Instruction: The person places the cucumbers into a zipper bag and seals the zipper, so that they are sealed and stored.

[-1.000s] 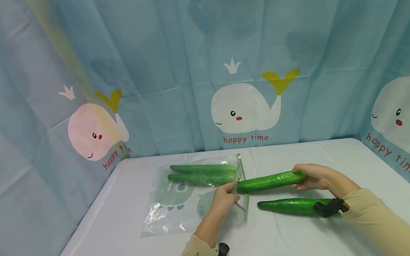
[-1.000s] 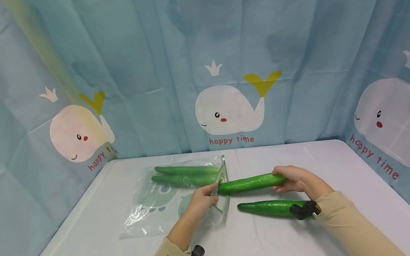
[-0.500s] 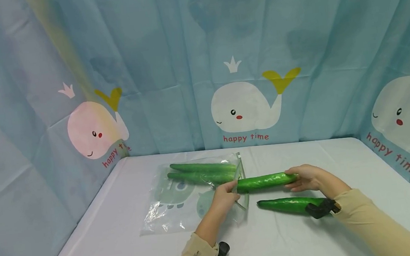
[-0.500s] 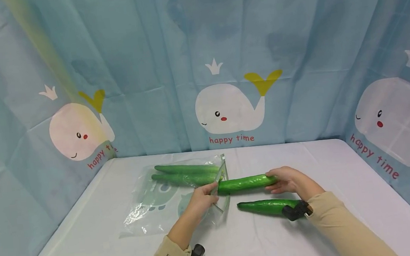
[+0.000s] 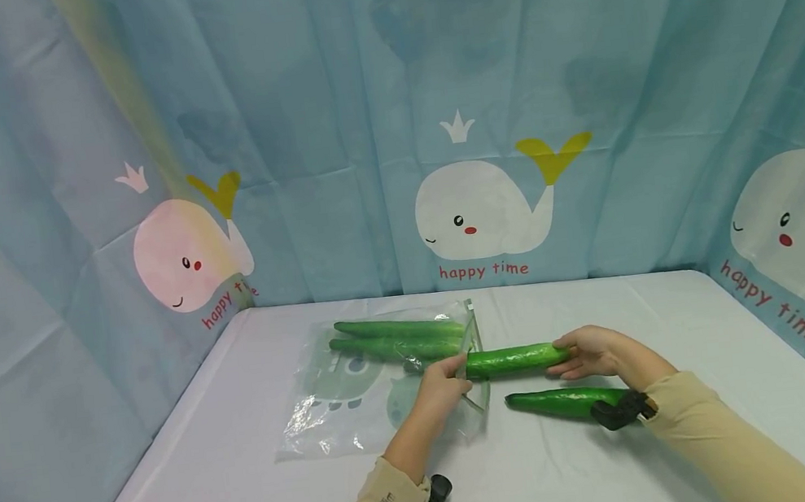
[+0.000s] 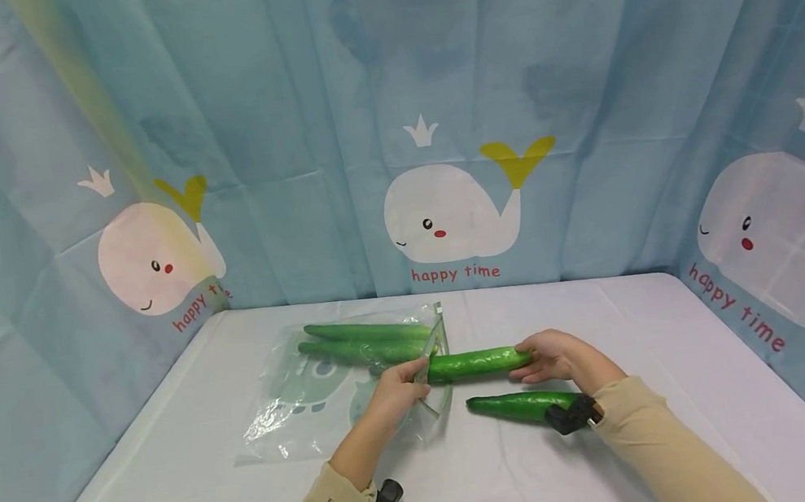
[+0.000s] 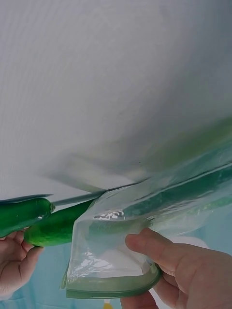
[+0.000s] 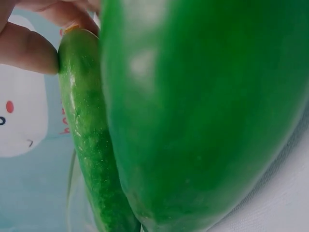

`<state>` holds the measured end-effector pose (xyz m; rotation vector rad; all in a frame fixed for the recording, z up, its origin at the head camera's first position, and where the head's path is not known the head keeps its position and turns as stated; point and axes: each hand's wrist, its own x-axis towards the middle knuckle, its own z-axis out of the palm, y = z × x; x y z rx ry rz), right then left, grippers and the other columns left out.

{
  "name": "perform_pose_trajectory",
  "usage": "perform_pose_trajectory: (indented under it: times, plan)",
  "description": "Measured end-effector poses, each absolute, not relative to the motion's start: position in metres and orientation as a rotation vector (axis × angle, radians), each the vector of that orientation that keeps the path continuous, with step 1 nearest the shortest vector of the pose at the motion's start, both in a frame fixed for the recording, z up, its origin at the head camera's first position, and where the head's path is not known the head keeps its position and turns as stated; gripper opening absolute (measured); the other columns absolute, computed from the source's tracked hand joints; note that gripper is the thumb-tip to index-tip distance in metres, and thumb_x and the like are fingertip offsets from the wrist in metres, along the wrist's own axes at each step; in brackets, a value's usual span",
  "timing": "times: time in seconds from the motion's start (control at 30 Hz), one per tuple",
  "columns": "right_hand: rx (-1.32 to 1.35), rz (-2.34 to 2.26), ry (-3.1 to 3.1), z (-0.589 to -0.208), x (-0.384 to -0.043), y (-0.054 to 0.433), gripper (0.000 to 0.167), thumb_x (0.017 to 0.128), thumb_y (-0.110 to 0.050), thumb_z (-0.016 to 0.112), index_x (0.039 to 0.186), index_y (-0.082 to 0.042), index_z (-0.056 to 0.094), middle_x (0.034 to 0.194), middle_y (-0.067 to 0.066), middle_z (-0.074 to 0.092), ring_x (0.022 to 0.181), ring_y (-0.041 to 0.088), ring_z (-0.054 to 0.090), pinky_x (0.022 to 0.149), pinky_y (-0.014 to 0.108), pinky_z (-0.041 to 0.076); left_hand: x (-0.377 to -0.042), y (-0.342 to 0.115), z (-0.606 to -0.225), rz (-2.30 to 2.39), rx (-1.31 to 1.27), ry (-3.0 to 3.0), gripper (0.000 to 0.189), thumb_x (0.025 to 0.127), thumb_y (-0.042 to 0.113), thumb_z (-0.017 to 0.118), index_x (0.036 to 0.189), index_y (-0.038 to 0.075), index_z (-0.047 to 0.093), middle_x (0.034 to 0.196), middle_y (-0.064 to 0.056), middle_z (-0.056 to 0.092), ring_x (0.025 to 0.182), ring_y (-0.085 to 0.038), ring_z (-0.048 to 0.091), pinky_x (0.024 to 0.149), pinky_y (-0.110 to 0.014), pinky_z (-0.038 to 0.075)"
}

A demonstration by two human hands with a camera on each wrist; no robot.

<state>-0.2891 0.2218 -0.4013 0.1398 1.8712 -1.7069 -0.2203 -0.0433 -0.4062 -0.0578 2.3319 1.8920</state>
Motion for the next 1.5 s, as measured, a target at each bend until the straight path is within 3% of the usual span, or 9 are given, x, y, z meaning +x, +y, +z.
perform_pose_trajectory:
  times: [0.07,0.17,0.27,0.33,0.47,0.73,0.83,1.0,1.5]
  plan:
    - [0.162,-1.705,1.884,-0.402,-0.289,0.220,0.055,0.102,-0.008,0.040,0.142,0.019,0.013,0.137,0.047,0.023,0.093,0.027,0.065,0.087,0.040,0.054,-0.220,-0.043,-0.406,1.886,-0.063,2.336,0.048,0.087,-0.006,0.060,0.135,-0.002,0.055,0.141,-0.023,0.048,0.132,-0.041,0.041,0.103,-0.050,0.041]
    - [0.203,-1.699,1.912,-0.402,-0.289,0.216,0.042,0.102,-0.009,0.044,0.130,0.018,0.031,0.116,0.034,0.044,0.084,0.022,0.063,0.081,0.037,0.055,-0.221,-0.043,-0.406,1.882,-0.074,2.337,0.048,0.087,-0.006,0.060,0.135,-0.001,0.055,0.141,-0.023,0.049,0.132,-0.041,0.041,0.103,-0.049,0.042]
    - [0.207,-1.680,1.935,-0.402,-0.289,0.214,0.033,0.101,-0.009,0.047,0.123,0.014,0.038,0.102,0.021,0.049,0.081,0.020,0.063,0.078,0.034,0.056,-0.222,-0.043,-0.407,1.887,-0.079,2.332,0.048,0.087,-0.007,0.060,0.134,-0.001,0.055,0.141,-0.022,0.049,0.132,-0.040,0.042,0.103,-0.049,0.042]
    - [0.193,-1.667,1.946,-0.402,-0.289,0.212,0.034,0.101,-0.009,0.048,0.124,0.015,0.038,0.102,0.021,0.050,0.081,0.020,0.063,0.077,0.034,0.056,-0.222,-0.042,-0.407,1.888,-0.080,2.331,0.048,0.086,-0.008,0.059,0.134,-0.002,0.055,0.140,-0.022,0.049,0.132,-0.041,0.041,0.104,-0.049,0.042]
    - [0.159,-1.662,1.953,-0.403,-0.289,0.209,0.041,0.100,-0.007,0.048,0.129,0.018,0.032,0.117,0.033,0.050,0.083,0.021,0.065,0.080,0.036,0.056,-0.222,-0.042,-0.406,1.889,-0.085,2.327,0.049,0.086,-0.007,0.059,0.134,-0.002,0.055,0.141,-0.022,0.049,0.133,-0.041,0.040,0.105,-0.050,0.040]
    - [0.124,-1.688,1.920,-0.405,-0.290,0.204,0.048,0.100,-0.003,0.046,0.135,0.022,0.026,0.137,0.046,0.029,0.087,0.022,0.066,0.082,0.037,0.056,-0.222,-0.042,-0.407,1.889,-0.077,2.333,0.048,0.086,-0.007,0.059,0.134,-0.002,0.055,0.141,-0.021,0.049,0.133,-0.041,0.039,0.106,-0.051,0.038]
    - [0.099,-1.697,1.909,-0.405,-0.290,0.202,0.045,0.100,-0.002,0.046,0.134,0.023,0.029,0.128,0.041,0.041,0.087,0.023,0.067,0.082,0.036,0.057,-0.222,-0.043,-0.407,1.889,-0.074,2.333,0.048,0.087,-0.007,0.059,0.134,-0.002,0.055,0.141,-0.021,0.049,0.133,-0.041,0.039,0.106,-0.051,0.038]
    - [0.090,-1.713,1.891,-0.407,-0.291,0.197,0.037,0.099,0.001,0.045,0.128,0.023,0.039,0.101,0.021,0.061,0.085,0.023,0.068,0.080,0.036,0.057,-0.222,-0.043,-0.407,1.891,-0.067,2.322,0.047,0.088,-0.006,0.058,0.135,-0.003,0.054,0.141,-0.021,0.049,0.134,-0.041,0.039,0.106,-0.051,0.038]
    - [0.126,-1.712,1.895,-0.409,-0.294,0.182,0.037,0.099,-0.003,0.050,0.129,0.019,0.043,0.091,0.013,0.062,0.078,0.018,0.067,0.074,0.030,0.058,-0.224,-0.043,-0.407,1.883,-0.050,2.335,0.046,0.089,-0.006,0.058,0.135,-0.003,0.054,0.142,-0.023,0.048,0.134,-0.041,0.037,0.106,-0.050,0.038]
